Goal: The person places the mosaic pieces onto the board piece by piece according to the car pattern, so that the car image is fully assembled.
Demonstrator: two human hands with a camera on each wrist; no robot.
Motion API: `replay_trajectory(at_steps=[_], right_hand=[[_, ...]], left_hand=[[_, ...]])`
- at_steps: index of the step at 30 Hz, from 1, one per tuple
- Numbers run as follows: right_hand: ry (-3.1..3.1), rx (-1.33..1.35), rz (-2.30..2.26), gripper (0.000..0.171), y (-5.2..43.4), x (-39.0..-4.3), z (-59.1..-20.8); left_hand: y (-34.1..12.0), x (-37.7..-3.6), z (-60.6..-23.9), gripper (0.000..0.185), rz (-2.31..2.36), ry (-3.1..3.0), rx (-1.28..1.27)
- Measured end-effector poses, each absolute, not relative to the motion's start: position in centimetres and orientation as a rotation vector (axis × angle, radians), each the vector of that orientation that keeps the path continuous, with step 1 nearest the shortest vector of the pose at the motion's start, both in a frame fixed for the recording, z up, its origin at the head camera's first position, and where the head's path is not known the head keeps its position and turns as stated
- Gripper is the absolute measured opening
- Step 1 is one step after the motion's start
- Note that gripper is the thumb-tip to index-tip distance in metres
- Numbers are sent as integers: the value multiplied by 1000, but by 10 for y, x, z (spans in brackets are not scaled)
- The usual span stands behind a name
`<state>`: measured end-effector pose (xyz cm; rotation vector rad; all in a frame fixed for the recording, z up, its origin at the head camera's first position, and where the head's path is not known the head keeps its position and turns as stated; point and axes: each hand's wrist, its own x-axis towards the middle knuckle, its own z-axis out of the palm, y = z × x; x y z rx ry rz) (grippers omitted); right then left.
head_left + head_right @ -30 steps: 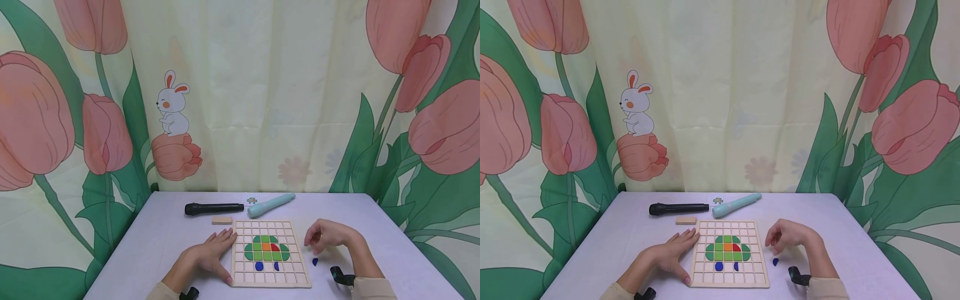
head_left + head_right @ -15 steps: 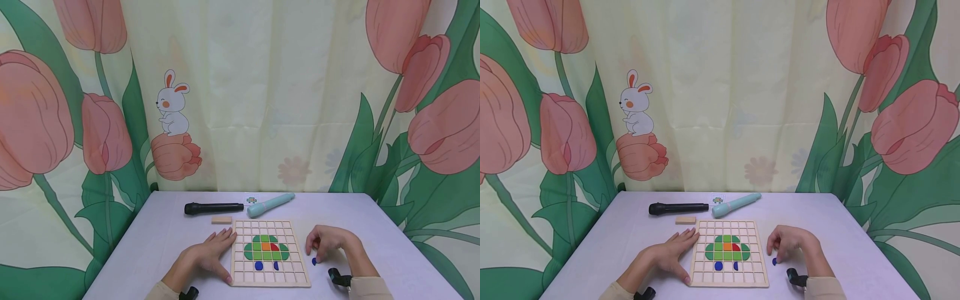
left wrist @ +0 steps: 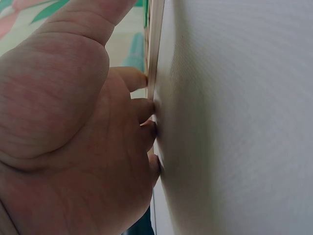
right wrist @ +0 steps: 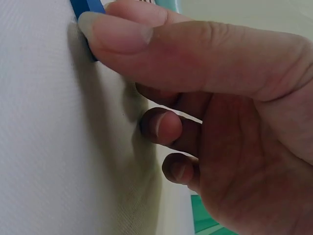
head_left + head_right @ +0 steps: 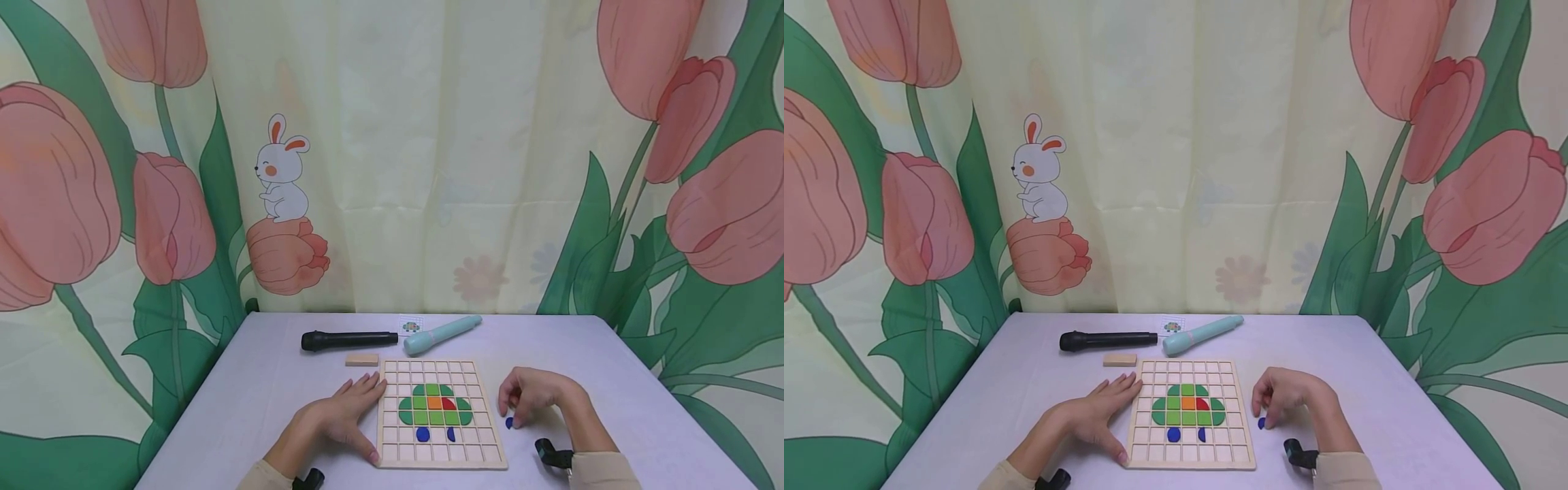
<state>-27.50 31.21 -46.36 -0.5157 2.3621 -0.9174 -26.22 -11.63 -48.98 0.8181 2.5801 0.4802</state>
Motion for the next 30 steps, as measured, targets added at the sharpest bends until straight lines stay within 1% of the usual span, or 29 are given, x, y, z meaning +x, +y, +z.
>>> replay_trajectory(at_steps=[22, 30], right_hand=[[2533, -546, -927, 16, 305, -278, -467], [2519, -601, -958, 16, 306, -282, -469]], left_hand=[[-116, -260, -489, 134, 482, 2586, 820], [-116, -261, -490, 134, 485, 2582, 809]])
